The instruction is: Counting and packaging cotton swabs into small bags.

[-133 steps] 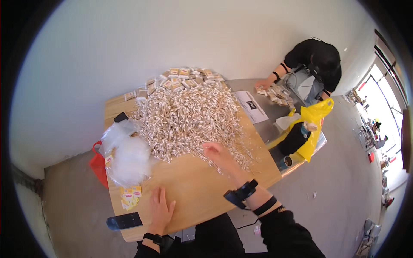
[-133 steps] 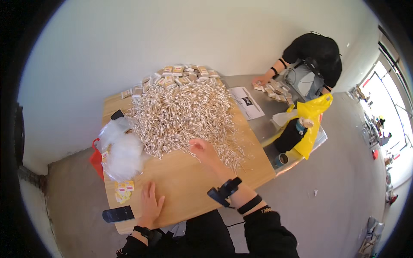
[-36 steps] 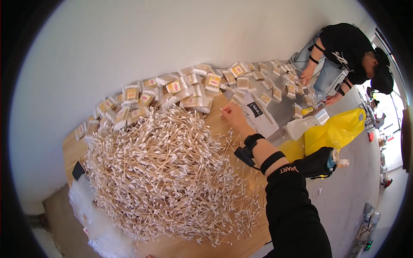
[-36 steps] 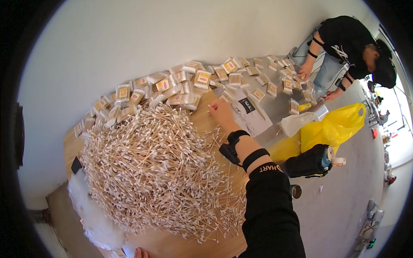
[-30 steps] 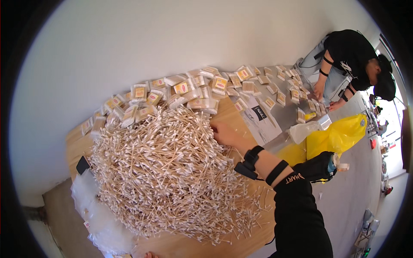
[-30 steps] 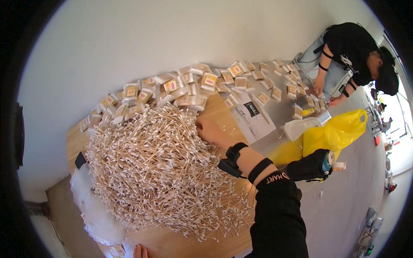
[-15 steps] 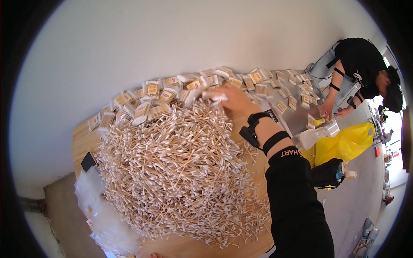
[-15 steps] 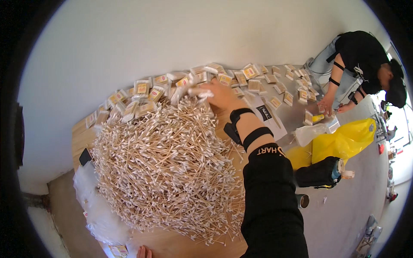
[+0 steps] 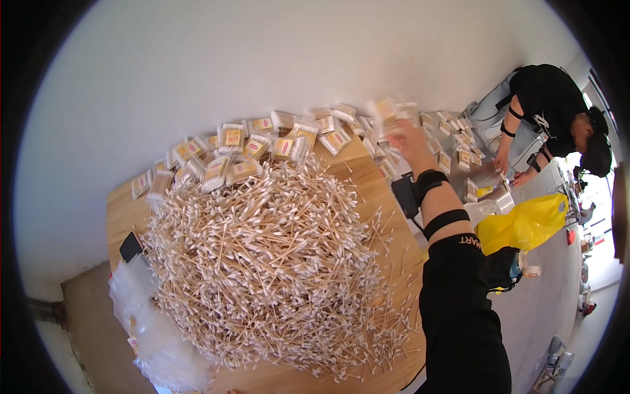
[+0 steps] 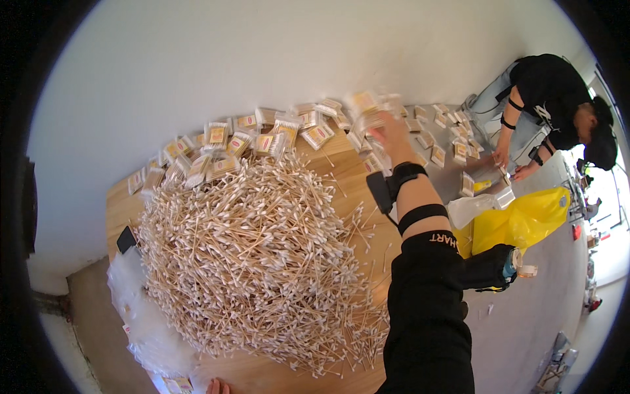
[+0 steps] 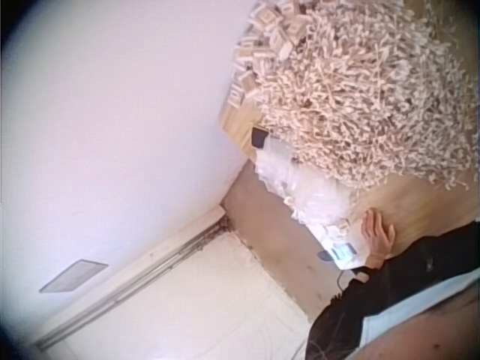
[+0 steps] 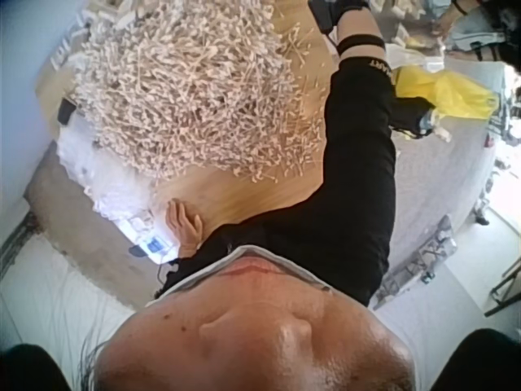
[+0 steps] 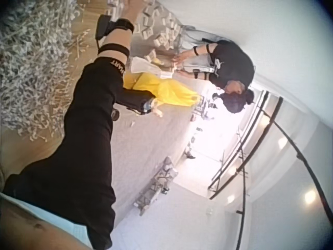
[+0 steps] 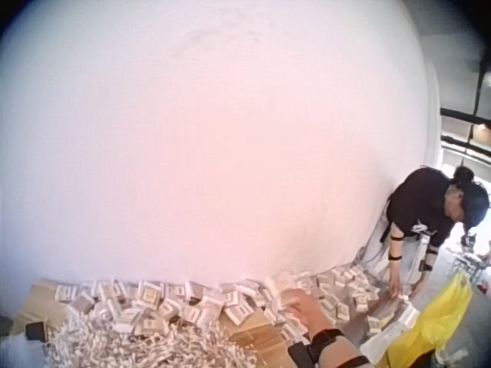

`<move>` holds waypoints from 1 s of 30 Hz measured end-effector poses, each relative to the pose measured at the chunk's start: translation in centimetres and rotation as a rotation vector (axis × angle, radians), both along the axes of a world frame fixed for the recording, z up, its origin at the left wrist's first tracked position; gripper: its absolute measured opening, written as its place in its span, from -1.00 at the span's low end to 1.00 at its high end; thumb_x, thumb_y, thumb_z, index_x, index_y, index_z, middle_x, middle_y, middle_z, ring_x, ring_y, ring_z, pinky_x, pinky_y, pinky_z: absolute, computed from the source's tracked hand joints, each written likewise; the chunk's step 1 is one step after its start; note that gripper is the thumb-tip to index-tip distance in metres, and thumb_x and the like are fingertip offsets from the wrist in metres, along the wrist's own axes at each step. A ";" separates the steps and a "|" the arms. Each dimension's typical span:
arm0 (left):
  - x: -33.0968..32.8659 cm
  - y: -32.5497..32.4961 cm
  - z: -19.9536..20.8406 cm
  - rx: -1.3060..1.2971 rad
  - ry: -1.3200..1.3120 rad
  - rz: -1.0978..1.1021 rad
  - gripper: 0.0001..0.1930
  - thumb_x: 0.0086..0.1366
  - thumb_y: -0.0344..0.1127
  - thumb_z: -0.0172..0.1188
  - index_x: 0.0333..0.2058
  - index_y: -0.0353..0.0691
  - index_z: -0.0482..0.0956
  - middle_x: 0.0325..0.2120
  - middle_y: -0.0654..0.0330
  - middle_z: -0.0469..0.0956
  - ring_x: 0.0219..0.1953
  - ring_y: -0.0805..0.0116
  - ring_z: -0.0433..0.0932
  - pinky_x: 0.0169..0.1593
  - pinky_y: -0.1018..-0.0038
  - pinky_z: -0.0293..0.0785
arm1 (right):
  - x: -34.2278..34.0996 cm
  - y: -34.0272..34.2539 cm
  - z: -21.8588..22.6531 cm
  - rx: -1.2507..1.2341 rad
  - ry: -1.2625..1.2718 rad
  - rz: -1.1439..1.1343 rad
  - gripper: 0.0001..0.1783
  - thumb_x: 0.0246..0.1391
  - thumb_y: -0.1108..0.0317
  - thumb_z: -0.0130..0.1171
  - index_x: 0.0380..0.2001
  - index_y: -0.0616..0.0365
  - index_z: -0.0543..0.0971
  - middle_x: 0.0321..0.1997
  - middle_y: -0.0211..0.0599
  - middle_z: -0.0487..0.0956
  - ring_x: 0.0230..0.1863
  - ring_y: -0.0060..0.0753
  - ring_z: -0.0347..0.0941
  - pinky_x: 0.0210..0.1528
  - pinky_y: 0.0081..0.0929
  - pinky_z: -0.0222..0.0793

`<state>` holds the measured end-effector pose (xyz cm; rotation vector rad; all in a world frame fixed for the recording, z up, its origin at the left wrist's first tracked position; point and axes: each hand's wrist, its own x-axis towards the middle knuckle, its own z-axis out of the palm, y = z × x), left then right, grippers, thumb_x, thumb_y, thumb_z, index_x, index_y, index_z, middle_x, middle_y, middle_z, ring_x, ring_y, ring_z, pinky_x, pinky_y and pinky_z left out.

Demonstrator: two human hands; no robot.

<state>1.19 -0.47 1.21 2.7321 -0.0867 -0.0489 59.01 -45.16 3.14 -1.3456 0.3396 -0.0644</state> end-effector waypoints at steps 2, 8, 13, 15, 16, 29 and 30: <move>-0.1 -0.1 0.5 0.005 0.015 0.001 -0.43 0.11 -0.21 0.12 0.05 -0.40 0.23 0.11 -0.18 0.17 0.14 -0.17 0.14 0.17 0.02 0.07 | 1.8 -3.8 0.0 0.225 -0.129 -0.185 -0.47 -0.01 0.43 0.13 0.08 0.13 0.30 -0.09 -0.19 0.43 -0.11 -0.33 0.44 -0.18 -0.43 0.50; 1.8 1.1 -2.4 -0.133 -0.034 -0.101 -0.43 0.12 -0.19 0.11 0.05 -0.38 0.23 0.11 -0.19 0.17 0.14 -0.18 0.13 0.17 0.01 0.06 | 1.4 -27.7 -2.4 -0.661 -0.649 -0.540 -0.52 0.00 0.24 0.19 -0.04 0.26 0.39 -0.08 -0.20 0.44 -0.14 -0.26 0.43 -0.12 -0.46 0.41; -0.4 0.1 0.6 0.031 0.059 0.028 -0.43 0.14 -0.18 0.09 0.06 -0.39 0.22 0.11 -0.19 0.16 0.14 -0.18 0.13 0.17 0.01 0.06 | 2.3 1.7 -2.4 -1.122 -0.447 0.116 -0.44 -0.19 0.03 0.31 -0.11 0.08 0.52 -0.05 -0.11 0.42 -0.06 -0.20 0.37 -0.05 -0.36 0.30; -0.3 -0.1 0.8 0.020 0.064 0.046 -0.42 0.14 -0.18 0.08 0.07 -0.40 0.21 0.11 -0.19 0.16 0.14 -0.18 0.13 0.17 0.01 0.06 | 2.2 9.3 0.7 -1.295 -0.603 0.455 -0.39 -0.24 -0.06 0.28 -0.14 0.11 0.53 -0.10 -0.06 0.44 0.01 -0.18 0.28 0.00 -0.24 0.25; -1.4 -0.2 1.0 0.034 0.071 0.090 -0.42 0.14 -0.18 0.08 0.07 -0.40 0.21 0.11 -0.19 0.16 0.14 -0.18 0.13 0.17 0.01 0.06 | 2.9 13.9 0.0 -1.249 -0.561 0.612 -0.33 -0.27 -0.06 0.32 -0.08 0.06 0.49 -0.07 -0.03 0.39 0.08 -0.11 0.22 0.04 -0.24 0.21; -0.5 0.5 -0.4 -0.013 0.062 0.025 -0.40 0.11 -0.19 0.10 0.08 -0.38 0.21 0.12 -0.19 0.15 0.16 -0.16 0.11 0.18 0.00 0.02 | 6.9 16.1 -2.6 -1.400 -0.151 0.536 0.05 -0.57 0.01 0.48 0.10 0.10 0.27 0.01 0.07 0.34 0.08 -0.01 0.27 0.01 -0.14 0.29; -0.5 0.5 -0.5 -0.018 0.058 0.023 -0.40 0.11 -0.19 0.10 0.08 -0.38 0.21 0.12 -0.19 0.15 0.16 -0.16 0.11 0.18 0.00 0.02 | 6.8 15.3 -2.6 -0.970 -0.115 0.556 -0.04 -0.48 0.14 0.47 0.09 0.11 0.27 -0.02 -0.03 0.38 0.01 -0.12 0.33 -0.07 -0.21 0.35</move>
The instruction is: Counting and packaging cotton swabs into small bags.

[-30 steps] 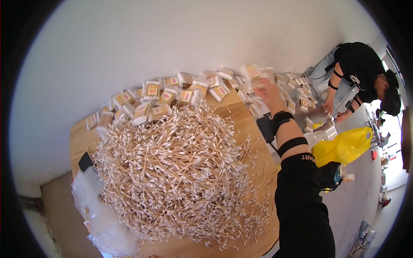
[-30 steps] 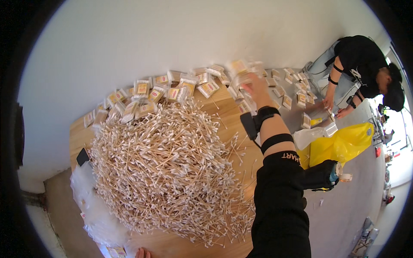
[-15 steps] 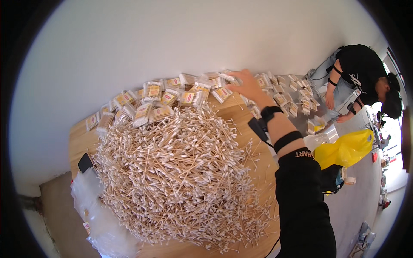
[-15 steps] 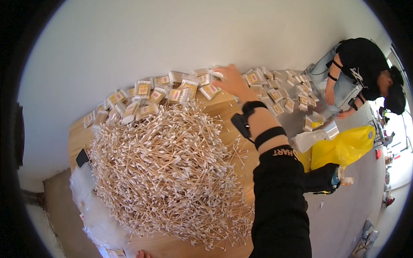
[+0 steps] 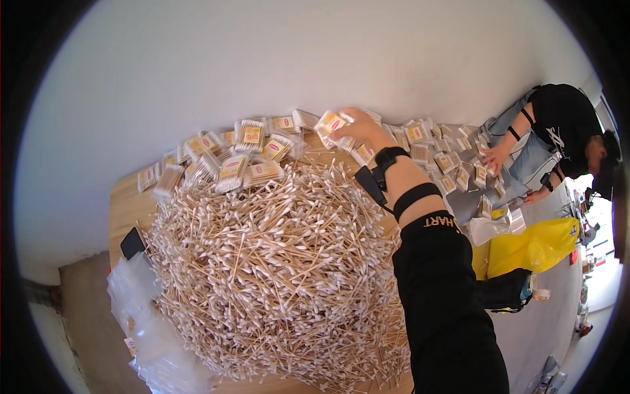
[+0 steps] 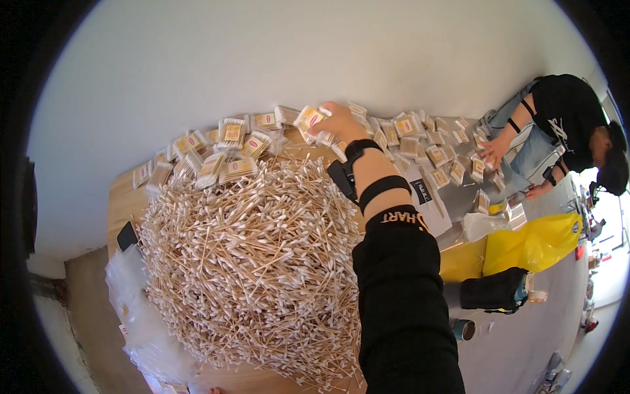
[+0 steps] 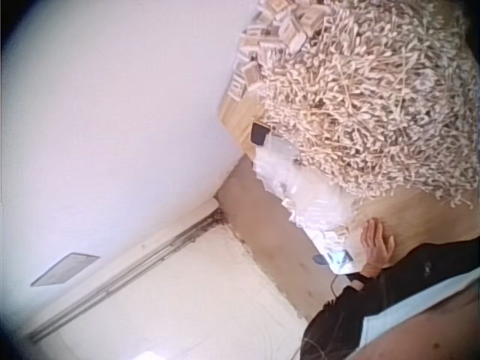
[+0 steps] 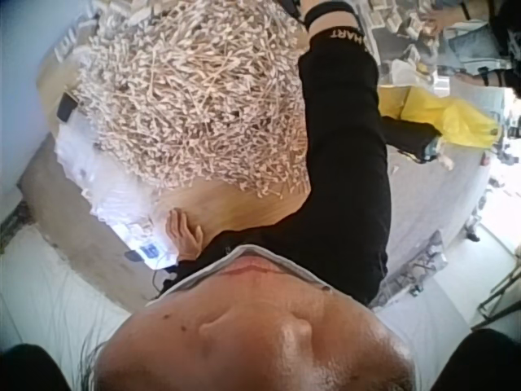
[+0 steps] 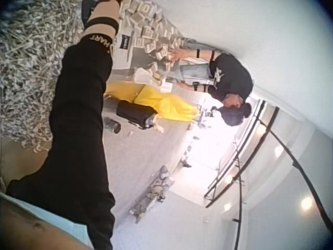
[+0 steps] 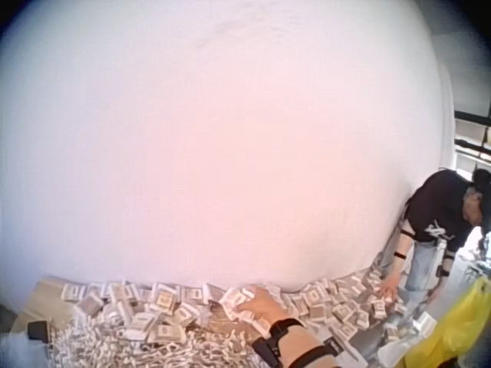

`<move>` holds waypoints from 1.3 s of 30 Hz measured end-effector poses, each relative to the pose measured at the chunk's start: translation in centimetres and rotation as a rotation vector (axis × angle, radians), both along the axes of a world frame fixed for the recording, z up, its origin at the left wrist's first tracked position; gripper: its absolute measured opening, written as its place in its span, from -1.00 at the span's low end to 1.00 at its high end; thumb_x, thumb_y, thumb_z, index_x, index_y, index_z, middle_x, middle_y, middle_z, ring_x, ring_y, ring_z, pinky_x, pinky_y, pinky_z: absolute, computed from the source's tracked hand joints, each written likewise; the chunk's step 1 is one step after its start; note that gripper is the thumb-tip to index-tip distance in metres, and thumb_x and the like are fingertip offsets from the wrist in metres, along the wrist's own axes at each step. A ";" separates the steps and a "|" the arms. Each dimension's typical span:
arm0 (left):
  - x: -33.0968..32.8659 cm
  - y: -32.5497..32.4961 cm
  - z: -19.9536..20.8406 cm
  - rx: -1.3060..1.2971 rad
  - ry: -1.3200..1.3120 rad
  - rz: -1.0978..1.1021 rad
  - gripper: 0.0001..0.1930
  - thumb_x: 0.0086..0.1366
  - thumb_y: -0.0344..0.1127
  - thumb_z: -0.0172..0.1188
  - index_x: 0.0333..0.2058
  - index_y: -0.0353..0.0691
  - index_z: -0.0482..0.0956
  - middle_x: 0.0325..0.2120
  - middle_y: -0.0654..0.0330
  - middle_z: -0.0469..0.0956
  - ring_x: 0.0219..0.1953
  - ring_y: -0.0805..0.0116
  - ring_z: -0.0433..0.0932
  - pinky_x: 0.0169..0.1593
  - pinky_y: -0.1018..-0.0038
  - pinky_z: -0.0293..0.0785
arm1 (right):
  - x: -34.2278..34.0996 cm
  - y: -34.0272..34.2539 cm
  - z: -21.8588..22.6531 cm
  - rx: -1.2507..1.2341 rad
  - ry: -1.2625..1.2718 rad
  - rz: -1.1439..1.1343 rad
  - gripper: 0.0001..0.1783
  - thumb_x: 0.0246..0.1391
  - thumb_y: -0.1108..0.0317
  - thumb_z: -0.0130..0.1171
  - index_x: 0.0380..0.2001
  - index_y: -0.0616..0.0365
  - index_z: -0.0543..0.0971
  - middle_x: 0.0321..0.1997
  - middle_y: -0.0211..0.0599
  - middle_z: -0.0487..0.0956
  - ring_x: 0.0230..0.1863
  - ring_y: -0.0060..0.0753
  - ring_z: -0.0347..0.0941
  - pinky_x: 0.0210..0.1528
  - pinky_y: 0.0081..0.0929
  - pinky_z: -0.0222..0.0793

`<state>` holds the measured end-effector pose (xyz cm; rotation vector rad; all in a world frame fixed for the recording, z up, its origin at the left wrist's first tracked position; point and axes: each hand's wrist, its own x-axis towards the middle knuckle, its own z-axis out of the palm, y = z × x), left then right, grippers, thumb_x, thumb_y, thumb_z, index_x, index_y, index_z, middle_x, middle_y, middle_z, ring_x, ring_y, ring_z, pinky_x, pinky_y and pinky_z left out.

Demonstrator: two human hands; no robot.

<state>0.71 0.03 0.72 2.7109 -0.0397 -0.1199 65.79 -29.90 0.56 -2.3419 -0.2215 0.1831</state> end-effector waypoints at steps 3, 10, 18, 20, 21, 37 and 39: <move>0.2 -0.1 0.0 0.002 -0.001 -0.013 -0.40 0.10 -0.20 0.11 0.08 -0.37 0.21 0.13 -0.18 0.14 0.16 -0.15 0.11 0.18 0.00 0.02 | 0.0 -3.3 1.0 0.474 0.235 -0.189 -0.21 -0.29 0.47 0.39 0.09 0.15 0.26 -0.08 -0.26 0.45 -0.18 -0.38 0.46 -0.27 -0.39 0.44; 0.3 0.1 0.1 -0.008 0.011 -0.011 -0.39 0.09 -0.21 0.12 0.08 -0.37 0.20 0.12 -0.18 0.15 0.17 -0.16 0.11 0.18 0.00 0.01 | -1.7 -16.0 1.4 -0.037 -0.641 -0.578 -0.25 -0.20 0.02 0.29 0.02 0.24 0.34 -0.04 0.00 0.39 0.08 -0.11 0.24 0.13 -0.14 0.08; 0.1 -0.2 0.3 0.018 0.029 0.031 -0.43 0.10 -0.20 0.10 0.04 -0.40 0.26 0.10 -0.20 0.19 0.13 -0.19 0.15 0.16 -0.01 0.06 | -3.0 -2.1 0.2 -0.509 -0.784 0.313 -0.35 -0.20 0.10 0.22 0.07 -0.14 0.37 0.07 -0.02 0.30 0.15 -0.02 0.16 0.15 -0.15 0.11; 0.5 -0.1 0.0 0.035 0.008 0.013 -0.44 0.10 -0.19 0.09 0.03 -0.40 0.27 0.08 -0.21 0.20 0.12 -0.21 0.17 0.14 -0.01 0.09 | -2.7 -0.4 -0.7 -0.660 -0.727 0.399 -0.35 -0.19 0.12 0.21 0.08 -0.16 0.37 0.08 -0.03 0.28 0.17 -0.04 0.15 0.17 -0.15 0.08; 0.5 -0.3 -0.1 0.048 -0.008 0.005 -0.45 0.11 -0.17 0.08 0.02 -0.41 0.28 0.06 -0.22 0.22 0.10 -0.22 0.19 0.12 -0.02 0.12 | -2.5 -0.1 -1.0 -0.809 -0.663 0.496 -0.36 -0.19 0.15 0.20 0.08 -0.18 0.37 0.10 -0.04 0.27 0.19 -0.06 0.14 0.19 -0.15 0.06; 1.0 0.7 -0.9 0.080 -0.097 -0.075 -0.45 0.20 -0.07 -0.03 0.02 -0.42 0.26 0.07 -0.23 0.21 0.09 -0.22 0.20 0.11 -0.02 0.14 | -1.3 -22.3 -3.3 -0.454 -0.684 -0.214 -0.78 -0.11 0.30 0.15 -0.36 0.16 0.56 -0.27 -0.12 0.51 -0.15 -0.11 0.38 -0.08 -0.25 0.29; 0.9 0.2 -0.3 0.056 -0.009 -0.028 -0.45 0.19 -0.08 -0.02 0.03 -0.42 0.27 0.09 -0.21 0.18 0.12 -0.20 0.16 0.13 -0.01 0.10 | -1.4 -14.1 -2.8 -0.342 -0.615 -0.107 -0.74 -0.09 0.22 0.15 -0.35 0.14 0.57 -0.29 -0.13 0.51 -0.15 -0.12 0.39 -0.06 -0.30 0.28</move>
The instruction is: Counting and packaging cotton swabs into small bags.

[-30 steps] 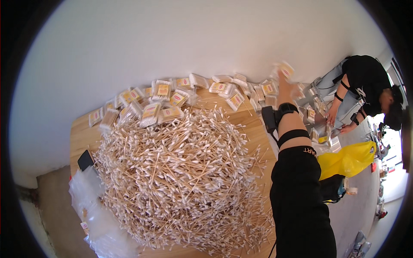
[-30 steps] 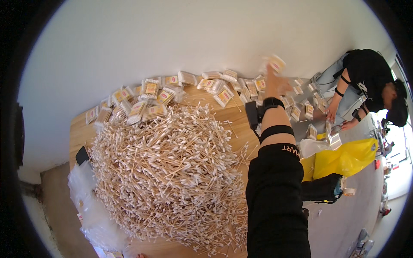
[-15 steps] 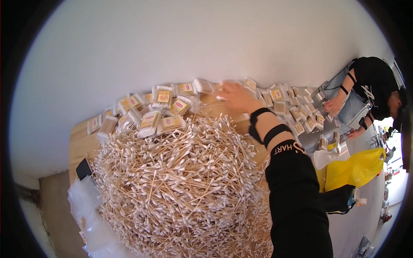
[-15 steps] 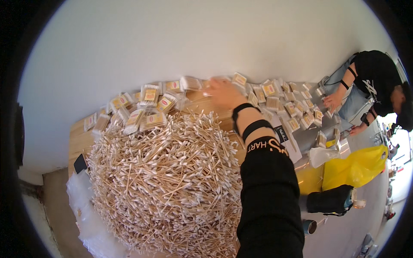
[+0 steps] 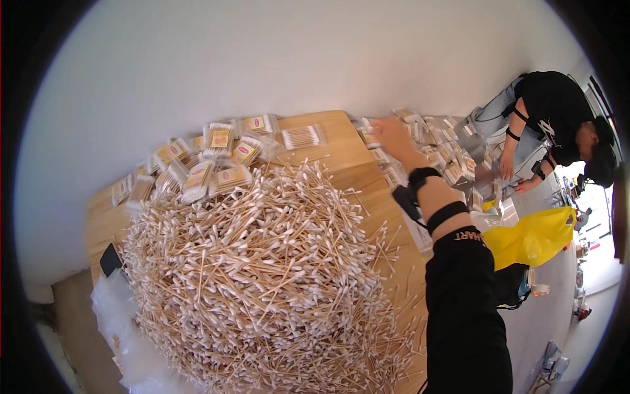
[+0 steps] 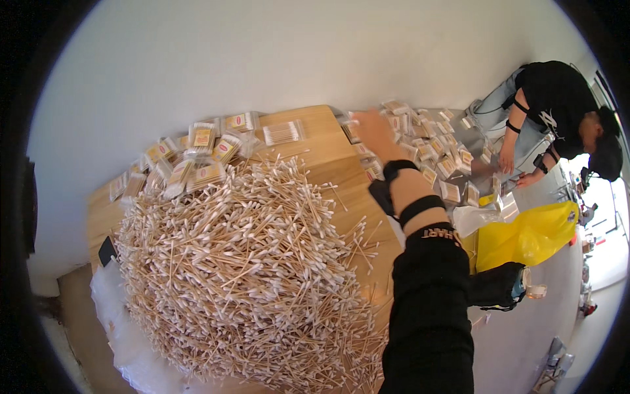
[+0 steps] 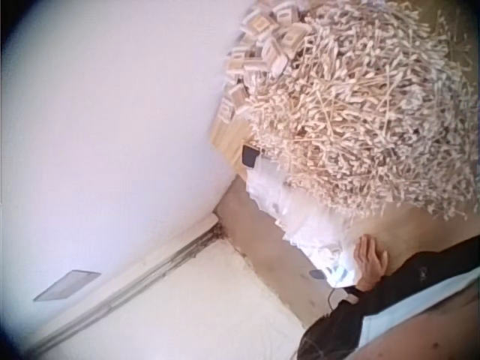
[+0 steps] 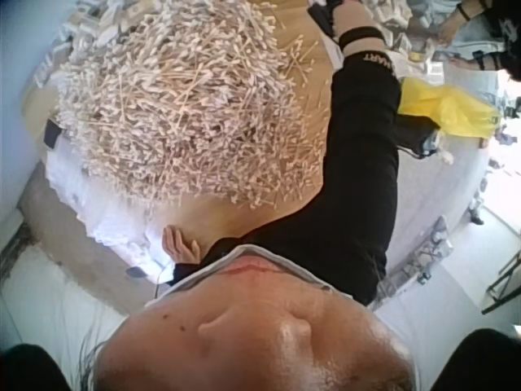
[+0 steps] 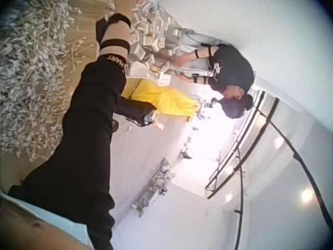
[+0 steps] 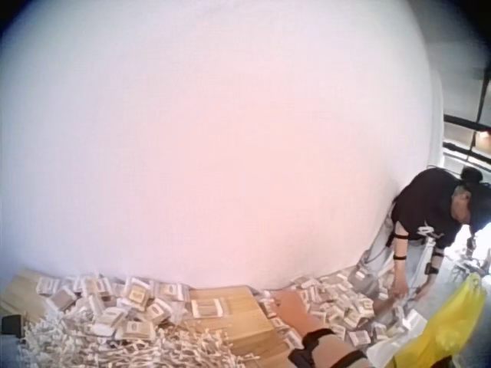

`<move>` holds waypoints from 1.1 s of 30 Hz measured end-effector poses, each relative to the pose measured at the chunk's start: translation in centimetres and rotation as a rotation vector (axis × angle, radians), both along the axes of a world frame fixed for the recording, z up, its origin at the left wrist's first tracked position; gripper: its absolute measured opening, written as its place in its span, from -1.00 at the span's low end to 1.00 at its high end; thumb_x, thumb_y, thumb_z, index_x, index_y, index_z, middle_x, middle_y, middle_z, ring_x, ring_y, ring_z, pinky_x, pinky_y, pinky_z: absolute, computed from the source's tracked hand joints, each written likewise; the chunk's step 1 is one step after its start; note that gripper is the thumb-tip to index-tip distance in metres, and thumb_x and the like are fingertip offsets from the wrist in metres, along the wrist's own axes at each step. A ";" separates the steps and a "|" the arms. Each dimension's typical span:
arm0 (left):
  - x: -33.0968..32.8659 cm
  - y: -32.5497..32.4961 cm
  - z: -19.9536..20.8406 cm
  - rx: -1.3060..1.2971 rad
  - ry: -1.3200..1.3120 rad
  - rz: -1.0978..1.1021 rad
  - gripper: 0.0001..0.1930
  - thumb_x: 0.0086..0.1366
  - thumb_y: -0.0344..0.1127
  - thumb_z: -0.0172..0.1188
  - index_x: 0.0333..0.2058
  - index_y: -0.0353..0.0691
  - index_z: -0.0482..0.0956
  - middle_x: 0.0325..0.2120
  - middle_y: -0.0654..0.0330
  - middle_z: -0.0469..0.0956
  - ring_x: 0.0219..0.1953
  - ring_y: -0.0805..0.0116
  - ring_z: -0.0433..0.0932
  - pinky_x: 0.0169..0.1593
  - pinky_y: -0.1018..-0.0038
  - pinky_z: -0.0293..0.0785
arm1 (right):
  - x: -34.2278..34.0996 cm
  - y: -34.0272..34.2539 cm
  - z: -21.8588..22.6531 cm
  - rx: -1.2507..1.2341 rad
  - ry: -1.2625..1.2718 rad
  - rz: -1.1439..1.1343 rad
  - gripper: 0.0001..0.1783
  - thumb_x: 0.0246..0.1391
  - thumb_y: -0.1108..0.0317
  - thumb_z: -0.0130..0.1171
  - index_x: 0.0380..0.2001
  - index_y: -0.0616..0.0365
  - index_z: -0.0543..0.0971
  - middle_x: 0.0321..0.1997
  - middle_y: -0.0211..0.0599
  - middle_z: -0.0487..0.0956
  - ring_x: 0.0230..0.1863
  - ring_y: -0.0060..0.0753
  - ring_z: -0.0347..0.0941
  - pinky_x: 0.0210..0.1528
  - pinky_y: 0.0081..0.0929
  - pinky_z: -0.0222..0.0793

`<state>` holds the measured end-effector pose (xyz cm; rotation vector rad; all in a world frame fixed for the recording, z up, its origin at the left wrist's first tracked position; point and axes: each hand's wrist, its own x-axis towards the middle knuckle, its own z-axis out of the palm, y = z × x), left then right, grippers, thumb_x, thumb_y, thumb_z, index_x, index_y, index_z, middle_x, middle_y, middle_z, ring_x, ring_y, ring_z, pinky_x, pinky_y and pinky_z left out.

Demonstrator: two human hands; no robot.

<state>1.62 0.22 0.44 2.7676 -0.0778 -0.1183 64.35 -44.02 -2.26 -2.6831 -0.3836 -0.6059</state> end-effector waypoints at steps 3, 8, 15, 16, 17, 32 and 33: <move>-0.6 -0.4 0.5 0.005 0.002 0.017 -0.44 0.17 -0.10 0.01 0.03 -0.42 0.27 0.10 -0.20 0.17 0.13 -0.19 0.15 0.14 0.00 0.08 | 1.8 8.2 0.9 0.036 0.086 0.384 -0.59 -0.12 0.19 0.21 -0.16 0.13 0.52 -0.22 -0.08 0.46 -0.10 -0.06 0.36 -0.04 -0.32 0.29; -0.7 -0.5 0.3 -0.006 0.026 0.025 -0.43 0.14 -0.13 0.05 0.04 -0.42 0.26 0.09 -0.20 0.18 0.12 -0.18 0.16 0.15 0.01 0.07 | 1.1 14.0 0.3 -0.132 0.338 0.325 -0.38 -0.28 0.14 0.31 -0.06 0.08 0.46 -0.14 -0.05 0.45 -0.06 -0.03 0.34 0.01 -0.30 0.26; -1.2 -0.5 0.4 -0.044 -0.048 0.058 -0.43 0.13 -0.17 0.06 0.05 -0.42 0.26 0.10 -0.21 0.19 0.13 -0.17 0.16 0.16 0.01 0.06 | 0.4 4.1 5.3 -0.816 0.113 -0.251 -0.78 -0.20 0.15 0.15 -0.58 0.06 0.56 -0.30 -0.30 0.54 -0.14 -0.26 0.44 -0.23 -0.26 0.39; -1.3 -0.4 0.3 -0.050 -0.048 0.067 -0.43 0.13 -0.17 0.06 0.05 -0.42 0.26 0.10 -0.21 0.19 0.13 -0.17 0.16 0.16 0.01 0.06 | -0.4 0.8 7.1 -0.846 0.017 -0.414 -0.76 -0.13 0.15 0.12 -0.47 0.09 0.57 -0.27 -0.24 0.52 -0.17 -0.22 0.45 -0.22 -0.30 0.41; -1.0 -0.4 0.5 -0.050 -0.026 0.057 -0.43 0.12 -0.17 0.07 0.05 -0.41 0.25 0.10 -0.21 0.18 0.14 -0.17 0.16 0.16 0.00 0.05 | -1.8 -3.2 7.4 -0.774 -0.212 -0.661 -0.67 -0.11 0.10 0.13 -0.36 0.12 0.54 -0.22 -0.14 0.50 -0.16 -0.16 0.44 -0.18 -0.30 0.41; -1.8 0.5 -0.4 -0.176 -0.020 0.083 -0.41 0.05 -0.23 0.17 0.06 -0.33 0.27 0.13 -0.13 0.17 0.15 -0.15 0.14 0.15 -0.01 0.06 | -1.4 29.6 6.2 -0.138 0.584 0.160 0.15 -0.40 -0.46 0.15 0.21 0.02 0.17 0.23 0.18 -0.01 0.22 0.15 -0.05 0.15 -0.02 0.07; -1.8 0.6 -0.5 -0.178 -0.004 0.084 -0.41 0.05 -0.23 0.17 0.06 -0.31 0.27 0.13 -0.12 0.17 0.16 -0.14 0.14 0.14 -0.01 0.07 | -1.6 30.6 6.6 -0.354 0.429 0.250 0.12 -0.41 -0.44 0.17 0.22 -0.08 0.17 0.18 0.19 0.05 0.19 0.17 0.00 0.15 -0.03 0.08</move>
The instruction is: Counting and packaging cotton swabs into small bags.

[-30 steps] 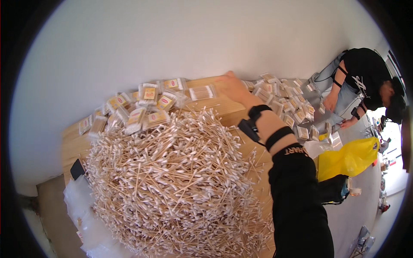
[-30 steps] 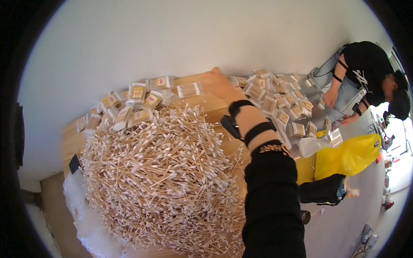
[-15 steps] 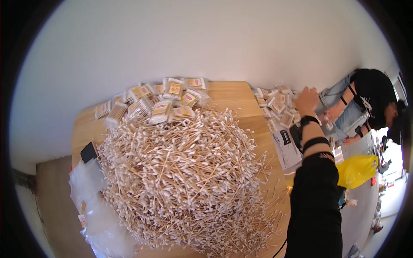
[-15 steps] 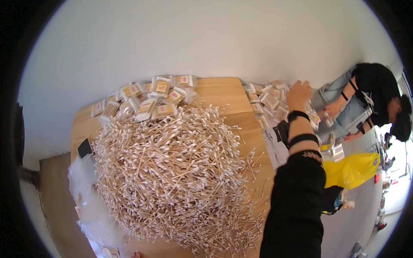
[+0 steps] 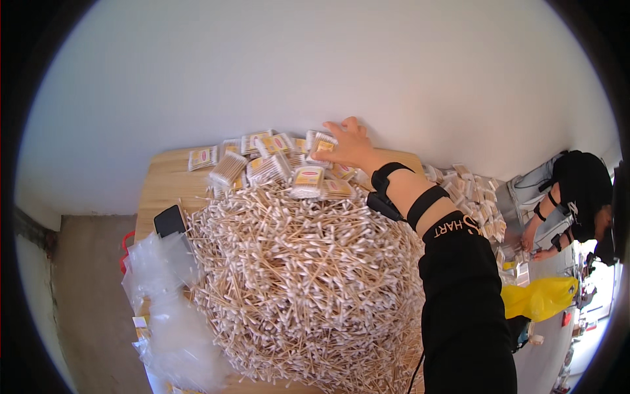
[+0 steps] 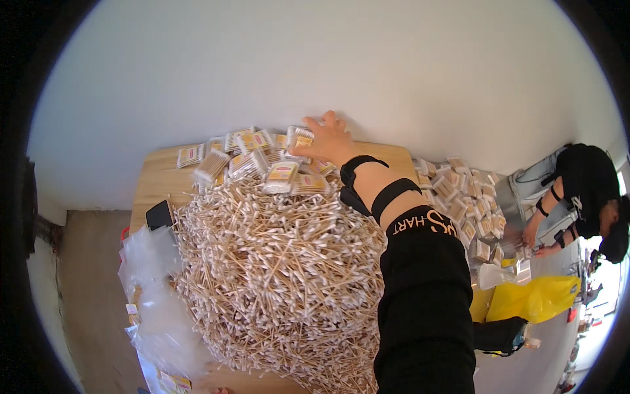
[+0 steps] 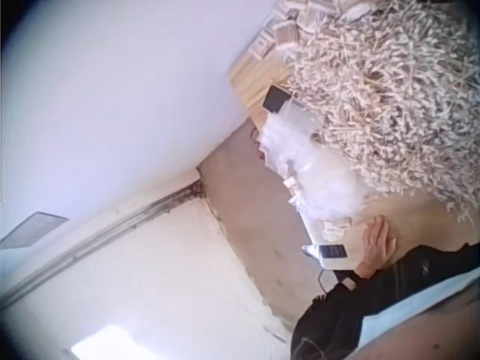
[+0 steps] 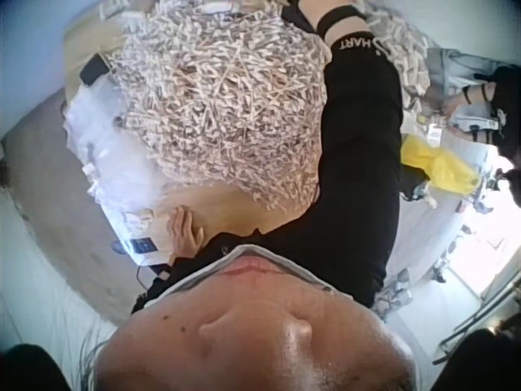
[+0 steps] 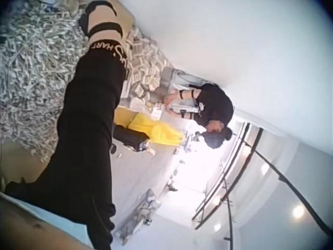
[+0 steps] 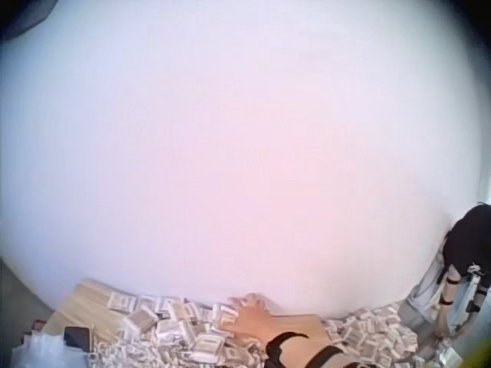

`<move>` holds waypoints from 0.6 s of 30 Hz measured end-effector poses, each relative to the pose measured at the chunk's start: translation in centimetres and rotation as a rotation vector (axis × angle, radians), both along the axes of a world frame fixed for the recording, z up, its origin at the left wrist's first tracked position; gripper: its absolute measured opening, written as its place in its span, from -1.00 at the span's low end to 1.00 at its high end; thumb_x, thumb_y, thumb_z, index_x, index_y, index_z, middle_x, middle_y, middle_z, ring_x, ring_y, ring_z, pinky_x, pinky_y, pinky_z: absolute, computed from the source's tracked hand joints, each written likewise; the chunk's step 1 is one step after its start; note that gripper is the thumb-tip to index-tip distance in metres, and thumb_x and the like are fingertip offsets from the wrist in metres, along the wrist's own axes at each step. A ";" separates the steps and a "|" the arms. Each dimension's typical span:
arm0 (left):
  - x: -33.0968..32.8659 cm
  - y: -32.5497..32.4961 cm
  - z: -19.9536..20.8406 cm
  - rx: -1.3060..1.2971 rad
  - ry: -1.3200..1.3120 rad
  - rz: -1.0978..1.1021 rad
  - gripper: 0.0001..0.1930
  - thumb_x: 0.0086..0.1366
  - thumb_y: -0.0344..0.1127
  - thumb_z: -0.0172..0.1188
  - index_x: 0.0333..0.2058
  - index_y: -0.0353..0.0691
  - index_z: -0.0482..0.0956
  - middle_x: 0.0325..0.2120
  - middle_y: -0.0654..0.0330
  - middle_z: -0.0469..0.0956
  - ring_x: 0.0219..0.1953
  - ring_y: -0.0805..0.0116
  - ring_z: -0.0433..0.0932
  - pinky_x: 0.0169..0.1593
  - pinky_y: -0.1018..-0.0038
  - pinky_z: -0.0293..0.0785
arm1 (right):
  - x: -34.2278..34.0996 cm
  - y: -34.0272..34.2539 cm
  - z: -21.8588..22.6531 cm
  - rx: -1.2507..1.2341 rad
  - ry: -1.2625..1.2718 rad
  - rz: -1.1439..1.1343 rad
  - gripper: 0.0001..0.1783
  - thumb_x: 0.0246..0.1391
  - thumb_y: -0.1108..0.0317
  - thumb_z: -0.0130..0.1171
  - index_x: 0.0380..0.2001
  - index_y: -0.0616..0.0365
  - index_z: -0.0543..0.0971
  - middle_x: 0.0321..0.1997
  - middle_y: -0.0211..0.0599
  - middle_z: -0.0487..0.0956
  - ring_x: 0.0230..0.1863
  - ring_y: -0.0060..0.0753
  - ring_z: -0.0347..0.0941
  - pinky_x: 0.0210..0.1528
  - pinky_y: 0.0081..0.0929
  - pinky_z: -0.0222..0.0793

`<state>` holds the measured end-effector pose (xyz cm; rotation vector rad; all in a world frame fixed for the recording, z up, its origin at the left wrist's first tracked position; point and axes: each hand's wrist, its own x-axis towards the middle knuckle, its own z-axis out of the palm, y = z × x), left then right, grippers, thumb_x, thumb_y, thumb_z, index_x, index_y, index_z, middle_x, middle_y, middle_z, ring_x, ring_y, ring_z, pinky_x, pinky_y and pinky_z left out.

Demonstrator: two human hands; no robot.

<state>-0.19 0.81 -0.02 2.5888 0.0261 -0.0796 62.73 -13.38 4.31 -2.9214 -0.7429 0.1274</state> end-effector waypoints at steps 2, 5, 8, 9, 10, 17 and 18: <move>0.2 0.2 -0.1 -0.003 0.003 0.001 -0.42 0.04 -0.23 0.18 0.06 -0.30 0.28 0.13 -0.11 0.18 0.16 -0.13 0.14 0.14 -0.01 0.07 | 1.0 0.4 -1.3 -0.020 0.029 0.056 0.07 -0.40 -0.41 0.18 0.21 -0.14 0.19 0.14 0.14 0.09 0.18 0.22 0.02 0.14 -0.02 0.10; 0.0 0.3 -0.1 -0.005 0.012 -0.001 -0.42 0.03 -0.23 0.18 0.05 -0.29 0.30 0.12 -0.09 0.19 0.18 -0.12 0.13 0.14 0.00 0.08 | 2.4 0.1 -2.7 -0.009 0.128 0.057 0.03 -0.41 -0.37 0.21 0.19 -0.20 0.22 0.11 0.12 0.12 0.15 0.28 0.10 0.12 -0.04 0.15; 0.1 0.6 -0.1 0.003 0.009 0.000 -0.42 0.03 -0.22 0.19 0.04 -0.29 0.30 0.12 -0.09 0.20 0.17 -0.11 0.14 0.14 0.00 0.08 | 3.4 -2.5 -3.0 -0.034 0.183 -0.085 0.08 -0.46 -0.35 0.26 0.20 -0.17 0.20 0.10 0.15 0.10 0.08 0.24 0.17 0.11 -0.14 0.18; 0.2 0.5 -0.2 0.001 0.007 0.005 -0.42 0.03 -0.22 0.19 0.04 -0.29 0.31 0.11 -0.09 0.21 0.17 -0.11 0.15 0.14 0.01 0.08 | 3.5 -3.5 -2.8 -0.096 0.180 -0.172 0.12 -0.49 -0.36 0.27 0.20 -0.13 0.19 0.08 0.13 0.10 0.05 0.20 0.19 0.11 -0.22 0.19; 0.3 0.5 -0.2 0.001 0.009 0.003 -0.42 0.03 -0.22 0.19 0.04 -0.29 0.31 0.11 -0.09 0.21 0.17 -0.11 0.15 0.14 0.01 0.08 | 3.8 -4.0 -2.9 -0.096 0.182 -0.173 0.12 -0.49 -0.36 0.27 0.20 -0.13 0.19 0.08 0.13 0.10 0.05 0.20 0.19 0.11 -0.22 0.19; 0.4 0.4 -0.3 0.041 -0.022 -0.006 -0.43 0.05 -0.20 0.17 0.03 -0.32 0.31 0.09 -0.09 0.24 0.15 -0.11 0.18 0.14 0.02 0.11 | 4.4 -7.0 -3.1 0.119 0.208 -0.456 0.15 -0.55 -0.23 0.38 0.17 0.05 0.18 0.15 0.23 0.04 0.14 0.21 0.13 0.12 -0.19 0.17; 0.4 0.3 -0.2 0.050 -0.020 -0.007 -0.43 0.05 -0.19 0.16 0.03 -0.32 0.31 0.09 -0.10 0.24 0.15 -0.11 0.19 0.14 0.01 0.11 | 4.6 -7.3 -3.2 0.108 0.179 -0.496 0.14 -0.58 -0.17 0.41 0.15 0.06 0.20 0.16 0.22 0.06 0.13 0.20 0.15 0.11 -0.20 0.21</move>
